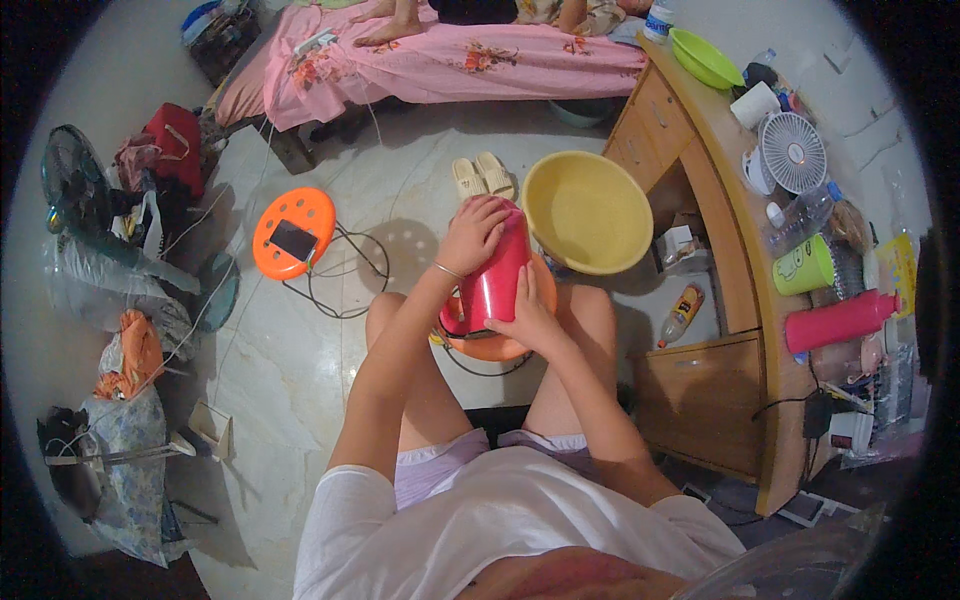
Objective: The person wipes a pink kettle and its black electrical base with a pink cloth.
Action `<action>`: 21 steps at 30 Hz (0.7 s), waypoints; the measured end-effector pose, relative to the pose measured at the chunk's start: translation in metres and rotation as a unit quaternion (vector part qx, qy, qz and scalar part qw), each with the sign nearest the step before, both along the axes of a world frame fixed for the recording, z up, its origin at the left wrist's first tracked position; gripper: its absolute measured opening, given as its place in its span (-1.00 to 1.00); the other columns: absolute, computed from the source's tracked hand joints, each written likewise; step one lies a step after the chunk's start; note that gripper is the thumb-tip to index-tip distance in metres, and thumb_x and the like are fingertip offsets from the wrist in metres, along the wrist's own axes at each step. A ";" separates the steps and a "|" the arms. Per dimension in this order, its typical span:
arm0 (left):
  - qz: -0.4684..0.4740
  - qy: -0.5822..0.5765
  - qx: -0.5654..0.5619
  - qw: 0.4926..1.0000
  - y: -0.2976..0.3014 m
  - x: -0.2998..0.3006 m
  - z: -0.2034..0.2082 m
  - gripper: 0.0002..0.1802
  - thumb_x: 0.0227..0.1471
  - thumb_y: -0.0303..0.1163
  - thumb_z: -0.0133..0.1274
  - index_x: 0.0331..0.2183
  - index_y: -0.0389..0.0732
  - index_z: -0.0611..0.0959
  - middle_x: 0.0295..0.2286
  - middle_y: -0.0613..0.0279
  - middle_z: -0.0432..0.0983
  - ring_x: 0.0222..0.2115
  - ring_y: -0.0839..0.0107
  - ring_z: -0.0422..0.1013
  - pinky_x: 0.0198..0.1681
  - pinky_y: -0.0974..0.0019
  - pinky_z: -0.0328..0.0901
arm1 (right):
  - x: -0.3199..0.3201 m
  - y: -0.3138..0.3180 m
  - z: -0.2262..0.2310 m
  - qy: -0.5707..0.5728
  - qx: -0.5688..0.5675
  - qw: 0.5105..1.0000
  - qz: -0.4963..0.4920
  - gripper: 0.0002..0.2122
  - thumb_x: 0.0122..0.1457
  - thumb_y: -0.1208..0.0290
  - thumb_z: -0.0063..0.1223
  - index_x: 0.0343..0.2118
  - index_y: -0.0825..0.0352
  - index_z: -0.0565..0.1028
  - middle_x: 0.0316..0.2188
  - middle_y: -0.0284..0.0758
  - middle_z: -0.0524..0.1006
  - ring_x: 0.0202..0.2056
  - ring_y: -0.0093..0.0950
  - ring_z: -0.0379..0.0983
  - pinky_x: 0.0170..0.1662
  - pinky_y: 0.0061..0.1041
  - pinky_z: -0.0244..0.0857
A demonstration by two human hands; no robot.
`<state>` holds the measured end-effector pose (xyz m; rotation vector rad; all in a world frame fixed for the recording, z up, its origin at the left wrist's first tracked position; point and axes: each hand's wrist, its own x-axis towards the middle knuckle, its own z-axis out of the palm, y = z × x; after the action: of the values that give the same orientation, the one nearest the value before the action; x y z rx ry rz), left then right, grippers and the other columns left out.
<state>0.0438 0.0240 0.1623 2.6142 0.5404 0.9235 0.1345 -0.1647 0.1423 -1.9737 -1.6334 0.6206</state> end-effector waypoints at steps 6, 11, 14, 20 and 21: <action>-0.063 0.057 -0.011 0.996 -0.073 -0.026 -0.006 -0.62 0.09 -0.36 -0.07 -0.03 -0.19 0.54 0.04 0.08 0.38 0.16 0.10 0.18 0.25 -0.04 -0.03 | 0.001 -0.002 -0.012 -0.054 -0.045 0.997 0.014 0.11 -0.11 -0.10 0.26 0.24 0.62 -0.17 0.25 0.28 -0.13 0.24 0.11 0.00 0.26 -0.15 0.01; -0.062 0.062 -0.008 0.996 -0.083 -0.033 0.000 -0.59 0.05 -0.39 -0.04 -0.02 -0.20 0.53 0.03 0.09 0.40 0.15 0.11 0.19 0.25 -0.04 -0.01 | 0.000 -0.006 -0.008 -0.060 -0.033 0.998 0.013 0.12 -0.12 -0.12 0.26 0.23 0.64 -0.15 0.25 0.27 -0.12 0.28 0.12 -0.10 0.27 -0.14 -0.02; -0.013 0.033 -0.003 0.999 -0.050 -0.017 -0.003 -0.61 0.06 -0.35 -0.05 -0.04 -0.21 0.55 0.02 0.09 0.40 0.14 0.12 0.20 0.25 -0.01 -0.01 | 0.003 -0.001 -0.004 -0.032 -0.025 0.999 0.016 0.14 -0.13 -0.08 0.29 0.24 0.64 -0.20 0.27 0.25 -0.21 0.28 0.13 -0.14 0.28 -0.12 -0.04; 0.057 0.021 -0.017 0.998 0.010 0.015 0.005 -0.63 0.07 -0.32 -0.05 -0.09 -0.24 0.57 -0.02 0.08 0.42 0.09 0.14 0.24 0.24 0.02 0.00 | -0.003 0.004 0.003 -0.018 -0.013 1.000 0.007 0.18 -0.16 -0.02 0.34 0.26 0.60 -0.28 0.29 0.21 -0.33 0.29 0.13 -0.15 0.27 -0.11 -0.03; 0.065 0.026 -0.019 0.997 0.012 0.017 0.005 -0.62 0.07 -0.31 -0.05 -0.08 -0.24 0.57 -0.03 0.08 0.43 0.08 0.14 0.24 0.24 0.02 0.00 | -0.005 0.004 0.006 -0.016 -0.021 1.000 -0.002 0.18 -0.16 -0.01 0.34 0.26 0.59 -0.28 0.29 0.20 -0.32 0.29 0.13 -0.15 0.27 -0.11 -0.03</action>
<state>0.0610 0.0360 0.1675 2.6009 0.7427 0.8762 0.1298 -0.1604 0.1479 -2.0254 -1.6485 0.6295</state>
